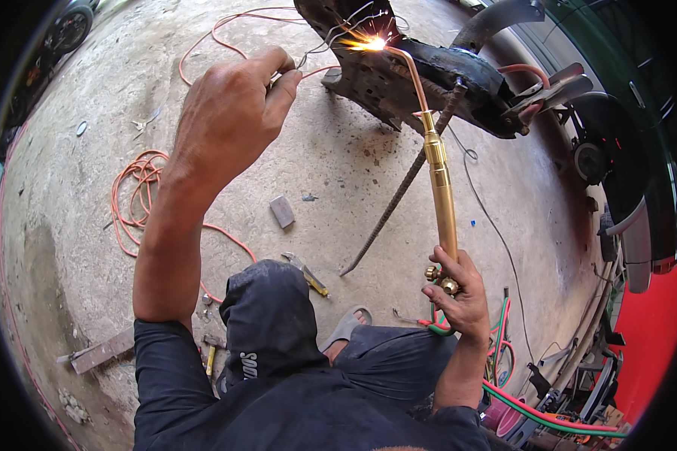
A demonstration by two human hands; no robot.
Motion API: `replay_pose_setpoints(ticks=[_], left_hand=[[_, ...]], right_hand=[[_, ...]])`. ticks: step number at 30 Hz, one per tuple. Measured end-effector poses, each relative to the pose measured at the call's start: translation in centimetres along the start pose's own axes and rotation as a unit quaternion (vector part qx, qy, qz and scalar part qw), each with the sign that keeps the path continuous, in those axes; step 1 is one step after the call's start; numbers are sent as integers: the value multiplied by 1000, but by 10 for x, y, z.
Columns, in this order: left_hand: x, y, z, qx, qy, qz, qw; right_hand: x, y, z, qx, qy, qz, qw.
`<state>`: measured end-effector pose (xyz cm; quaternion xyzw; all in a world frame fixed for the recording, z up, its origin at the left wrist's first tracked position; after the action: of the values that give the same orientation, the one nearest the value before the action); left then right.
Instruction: Using an oxy-acetylene torch and filler rod to weld a metal car suspension component.
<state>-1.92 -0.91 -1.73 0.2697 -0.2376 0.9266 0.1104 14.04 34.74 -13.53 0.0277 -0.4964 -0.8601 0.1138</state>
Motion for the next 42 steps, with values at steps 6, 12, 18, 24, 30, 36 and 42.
replay_pose_setpoints(ticks=[6, 12, 18, 24, 30, 36, 42], left_hand=[[-17, 21, -12, -106, 39, 66, 991], [-32, 24, -21, -199, 4, 12, 980], [-18, 24, -31, -232, 91, 134, 959], [-10, 15, -39, -407, 53, 138, 901], [-9, 12, -27, -464, -96, 133, 871], [-5, -11, -21, -507, -137, 65, 848], [-5, -19, -17, -524, -142, 7, 839]], right_hand=[[-1, 0, 0, 17, -7, 20, 1000], [-21, 2, 11, 187, -123, 70, 972], [-37, 11, 19, 185, -146, 96, 967], [-45, 19, 20, 138, -147, 124, 972], [-54, 21, 20, 119, -137, 126, 975], [-63, 18, 18, 148, -146, 78, 975], [-62, 16, 17, 160, -143, 87, 973]])
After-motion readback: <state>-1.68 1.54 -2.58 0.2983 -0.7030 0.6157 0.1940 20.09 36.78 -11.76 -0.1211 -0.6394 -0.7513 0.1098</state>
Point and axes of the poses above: each hand's wrist, its own x-axis towards the middle knuckle, its own z-axis out of the back of the hand, y = z × x, the point moved 6 cm from there along x, towards the middle knuckle, and after that the axes turned 6 degrees about x, right-handed, at the moved point
